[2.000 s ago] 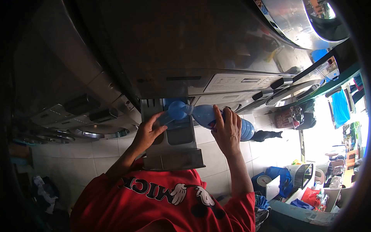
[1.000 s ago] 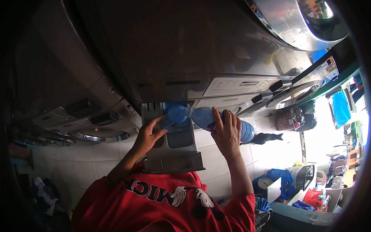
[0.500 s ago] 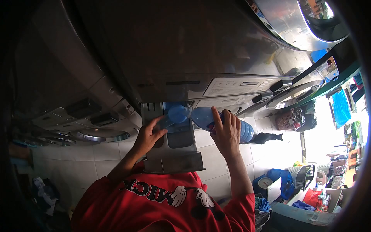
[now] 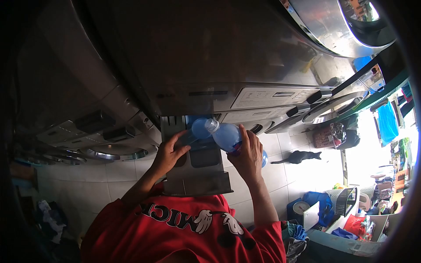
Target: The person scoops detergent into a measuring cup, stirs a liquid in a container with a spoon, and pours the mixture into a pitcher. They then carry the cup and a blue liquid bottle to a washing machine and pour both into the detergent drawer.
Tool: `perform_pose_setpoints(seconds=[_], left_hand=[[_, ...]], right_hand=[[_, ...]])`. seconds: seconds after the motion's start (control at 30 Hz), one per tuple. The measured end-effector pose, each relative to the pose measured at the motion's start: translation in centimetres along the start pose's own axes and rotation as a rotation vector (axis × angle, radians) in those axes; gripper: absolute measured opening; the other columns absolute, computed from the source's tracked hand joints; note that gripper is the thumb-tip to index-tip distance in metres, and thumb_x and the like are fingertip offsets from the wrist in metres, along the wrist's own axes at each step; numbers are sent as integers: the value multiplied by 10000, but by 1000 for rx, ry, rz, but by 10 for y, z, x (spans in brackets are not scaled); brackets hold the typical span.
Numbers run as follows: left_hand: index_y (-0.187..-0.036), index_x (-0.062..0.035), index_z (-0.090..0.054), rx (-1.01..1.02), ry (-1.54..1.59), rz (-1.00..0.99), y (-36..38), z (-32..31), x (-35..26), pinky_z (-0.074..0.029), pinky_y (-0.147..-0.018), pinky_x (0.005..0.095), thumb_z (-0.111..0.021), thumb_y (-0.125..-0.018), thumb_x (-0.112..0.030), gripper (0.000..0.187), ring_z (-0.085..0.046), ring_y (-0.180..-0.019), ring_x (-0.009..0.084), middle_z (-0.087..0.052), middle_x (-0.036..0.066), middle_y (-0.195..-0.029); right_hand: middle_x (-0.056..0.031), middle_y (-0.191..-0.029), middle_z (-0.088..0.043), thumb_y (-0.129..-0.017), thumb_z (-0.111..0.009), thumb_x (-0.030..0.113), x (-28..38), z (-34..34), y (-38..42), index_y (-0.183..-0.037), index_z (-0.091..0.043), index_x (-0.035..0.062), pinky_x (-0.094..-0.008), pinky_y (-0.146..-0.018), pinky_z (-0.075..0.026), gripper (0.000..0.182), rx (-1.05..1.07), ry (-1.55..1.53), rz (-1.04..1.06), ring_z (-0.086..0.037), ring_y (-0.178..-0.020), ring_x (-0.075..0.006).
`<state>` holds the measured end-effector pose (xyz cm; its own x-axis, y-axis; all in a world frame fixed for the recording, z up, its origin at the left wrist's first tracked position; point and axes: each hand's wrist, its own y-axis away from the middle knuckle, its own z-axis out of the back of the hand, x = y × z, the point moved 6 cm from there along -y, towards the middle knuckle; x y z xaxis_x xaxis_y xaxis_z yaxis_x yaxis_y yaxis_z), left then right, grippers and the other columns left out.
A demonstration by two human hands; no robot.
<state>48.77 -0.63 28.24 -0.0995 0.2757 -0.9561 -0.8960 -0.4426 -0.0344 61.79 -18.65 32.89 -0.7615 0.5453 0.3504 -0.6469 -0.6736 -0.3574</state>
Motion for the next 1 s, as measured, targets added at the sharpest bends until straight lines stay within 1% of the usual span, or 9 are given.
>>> perform_pose_setpoints(seconds=[0.1,0.17,0.3,0.37,0.4,0.47,0.6,0.87,1.0], left_hand=[[-1211,-11,-461,-18,26,-38,-2,0,-5,-442,-767,270,-634,-820,-207,471,-587,-884,173,-596,150,-1049],[-1230,-28,-458,-17,61,-6,-4,0,-6,-394,-650,205,-632,-820,-203,478,-455,-669,51,-486,-11,-708],[-1223,-42,-472,-18,263,18,-10,-6,-1,-346,-546,186,-630,-815,-184,460,-400,-588,36,-445,-43,-673],[-1223,-53,-473,37,462,223,-9,-10,0,-247,-454,174,-630,-809,-175,459,-320,-515,19,-403,-57,-637],[-1223,-53,-473,37,462,223,-10,-10,-2,-247,-454,174,-630,-809,-175,459,-320,-515,19,-403,-57,-637],[-1209,-67,-477,55,699,418,-10,-16,6,-172,-418,168,-627,-808,-180,443,-258,-466,11,-356,-72,-602],[-1184,-72,-483,97,808,499,-15,-19,15,-181,-412,170,-629,-809,-199,421,-256,-451,9,-313,-86,-577],[-982,-112,-548,145,942,552,-19,-24,19,-173,-395,173,-618,-826,-229,207,-217,-422,14,-261,-96,-538],[-996,-86,-561,182,1021,594,-22,-26,24,-169,-392,172,-607,-834,-243,230,-209,-419,14,-247,-94,-530]], right_hand=[[-146,-1131,-463,-542,-740,80,-3,-5,7,-1326,-298,99,-438,-894,-363,900,-30,-81,-53,-463,-1059,-321],[-151,-1135,-463,-543,-742,82,-4,-7,10,-1326,-291,92,-441,-895,-362,904,-42,-113,-79,-460,-1063,-324],[-158,-1139,-463,-543,-747,86,-9,-7,16,-1316,-297,78,-440,-896,-362,894,-90,-146,-132,-452,-1072,-331],[-159,-1140,-463,-542,-751,89,-12,-8,19,-1315,-296,77,-438,-897,-362,897,-92,-155,-164,-452,-1071,-332],[-160,-1137,-464,-537,-755,90,-13,-7,20,-1317,-291,78,-439,-898,-361,907,-105,-155,-179,-453,-1066,-333],[-161,-1133,-464,-533,-759,91,-15,-6,23,-1319,-286,78,-440,-899,-361,918,-118,-155,-194,-455,-1061,-335],[-170,-1122,-464,-520,-769,87,-17,-5,28,-1321,-279,81,-445,-904,-359,939,-130,-170,-234,-456,-1048,-342],[-180,-1117,-463,-513,-780,91,-19,-8,34,-1318,-270,61,-445,-895,-371,954,-126,-221,-250,-459,-1043,-354],[-185,-1110,-466,-511,-783,88,-19,-9,35,-1314,-271,58,-447,-889,-375,953,-128,-224,-247,-464,-1033,-362]])
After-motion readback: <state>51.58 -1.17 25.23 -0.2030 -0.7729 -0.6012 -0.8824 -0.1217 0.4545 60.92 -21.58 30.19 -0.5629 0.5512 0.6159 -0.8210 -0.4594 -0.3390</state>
